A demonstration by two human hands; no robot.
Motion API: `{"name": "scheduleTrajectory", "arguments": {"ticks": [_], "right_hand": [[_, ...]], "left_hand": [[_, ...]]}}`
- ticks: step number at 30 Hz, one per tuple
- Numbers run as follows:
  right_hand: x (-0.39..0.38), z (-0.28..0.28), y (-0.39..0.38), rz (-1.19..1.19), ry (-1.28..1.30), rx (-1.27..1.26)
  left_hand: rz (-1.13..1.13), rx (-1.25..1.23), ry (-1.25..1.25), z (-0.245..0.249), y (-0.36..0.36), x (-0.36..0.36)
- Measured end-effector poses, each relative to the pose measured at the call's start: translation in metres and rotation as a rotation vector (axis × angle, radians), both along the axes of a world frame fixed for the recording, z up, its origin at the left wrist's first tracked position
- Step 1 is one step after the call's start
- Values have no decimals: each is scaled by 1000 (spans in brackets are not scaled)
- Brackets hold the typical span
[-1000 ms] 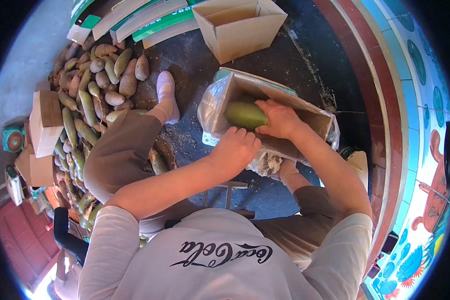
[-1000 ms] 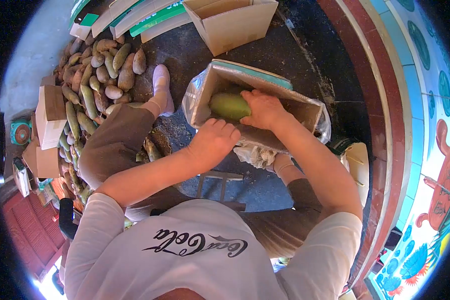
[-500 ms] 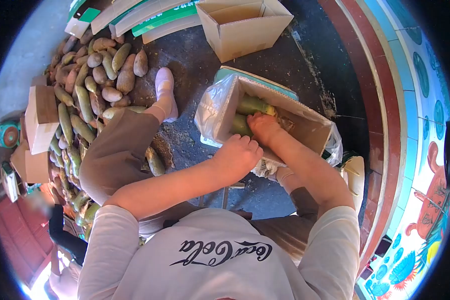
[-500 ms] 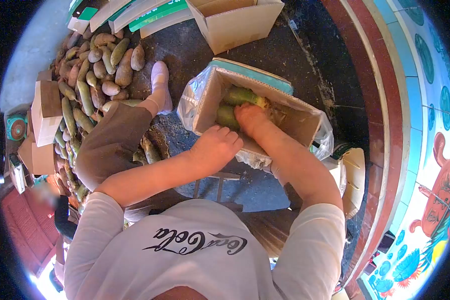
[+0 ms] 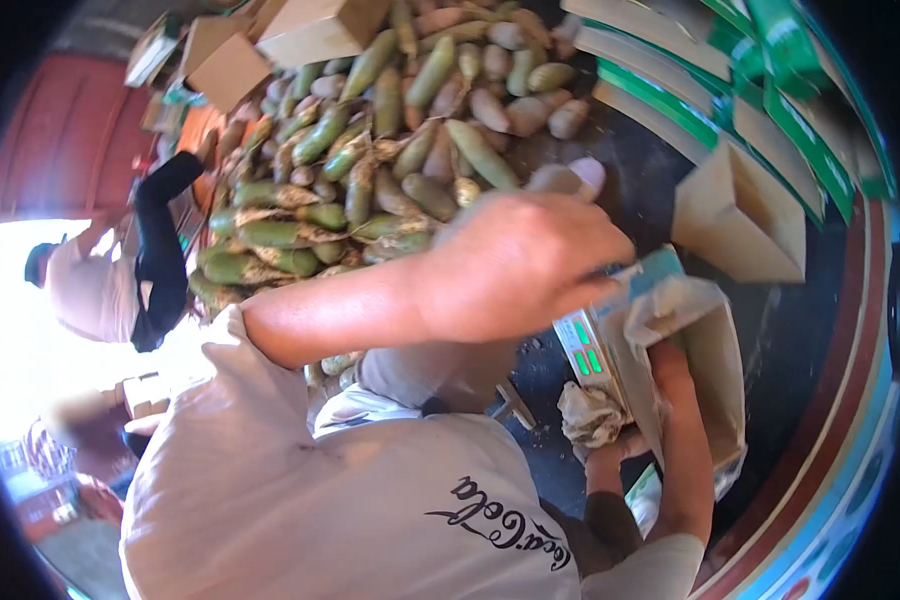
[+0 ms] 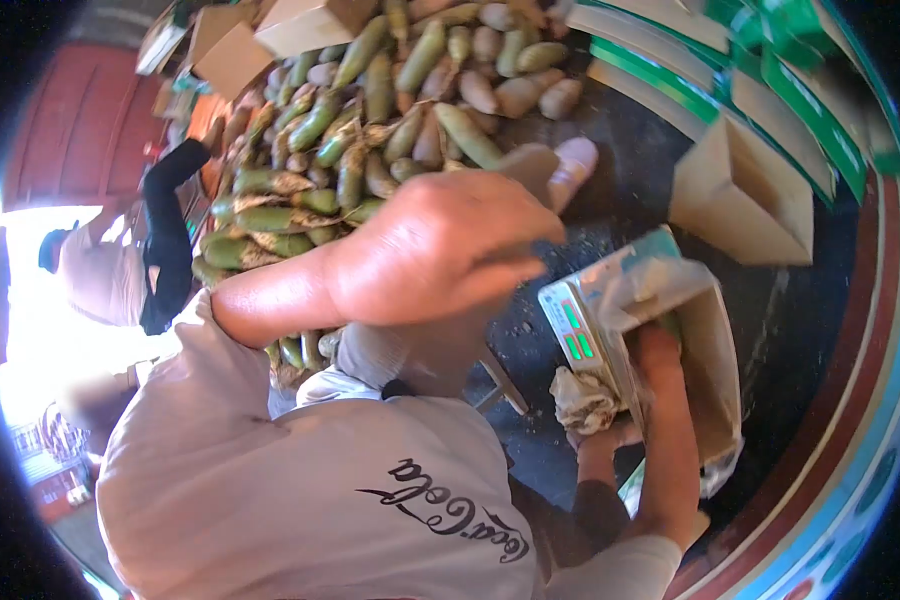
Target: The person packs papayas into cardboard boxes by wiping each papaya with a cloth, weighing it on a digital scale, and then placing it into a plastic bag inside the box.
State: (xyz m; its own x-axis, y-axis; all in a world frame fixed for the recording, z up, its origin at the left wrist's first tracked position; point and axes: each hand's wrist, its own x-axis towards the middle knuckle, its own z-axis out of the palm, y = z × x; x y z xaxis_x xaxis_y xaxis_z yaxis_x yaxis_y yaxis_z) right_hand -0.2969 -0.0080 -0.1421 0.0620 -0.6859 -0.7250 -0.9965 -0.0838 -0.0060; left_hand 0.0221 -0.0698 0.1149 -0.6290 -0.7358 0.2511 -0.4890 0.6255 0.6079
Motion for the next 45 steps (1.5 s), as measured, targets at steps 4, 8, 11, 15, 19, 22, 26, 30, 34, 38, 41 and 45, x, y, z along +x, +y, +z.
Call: {"name": "scheduleTrajectory", "arguments": {"ticks": [4, 8, 11, 15, 19, 22, 26, 30, 34, 38, 41, 45], "right_hand": [[-22, -20, 5, -41, -10, 39], [-53, -41, 16, -211, -111, 98], [-92, -60, 27, -501, -319, 121], [-50, 63, 26, -188, -221, -383], [-40, 123, 44, -384, -201, -657], [-17, 156, 59, -463, -192, -777], [14, 169, 75, -602, -193, -884], [22, 161, 88, -408, -194, -1031], [30, 158, 95, -322, -140, -1004], [38, 162, 94, -355, -130, -991], [43, 158, 93, -343, -178, -1008], [37, 153, 98, -284, -156, -1026]], "left_hand": [[368, 53, -33, -41, 14, 87], [656, 270, -369, -134, 59, 172], [727, 401, -565, -205, 109, 230], [831, 633, -805, -241, 170, 279], [1084, 491, -874, -245, 184, 316], [1343, 311, -932, -239, 179, 353], [1480, 363, -926, -230, 179, 393], [1748, 338, -737, -260, 207, 410], [2444, 435, -465, -276, 227, 433], [2412, 630, -201, -284, 256, 477], [2283, 589, 112, -341, 285, 517], [2318, 621, -391, -306, 243, 414]]}}
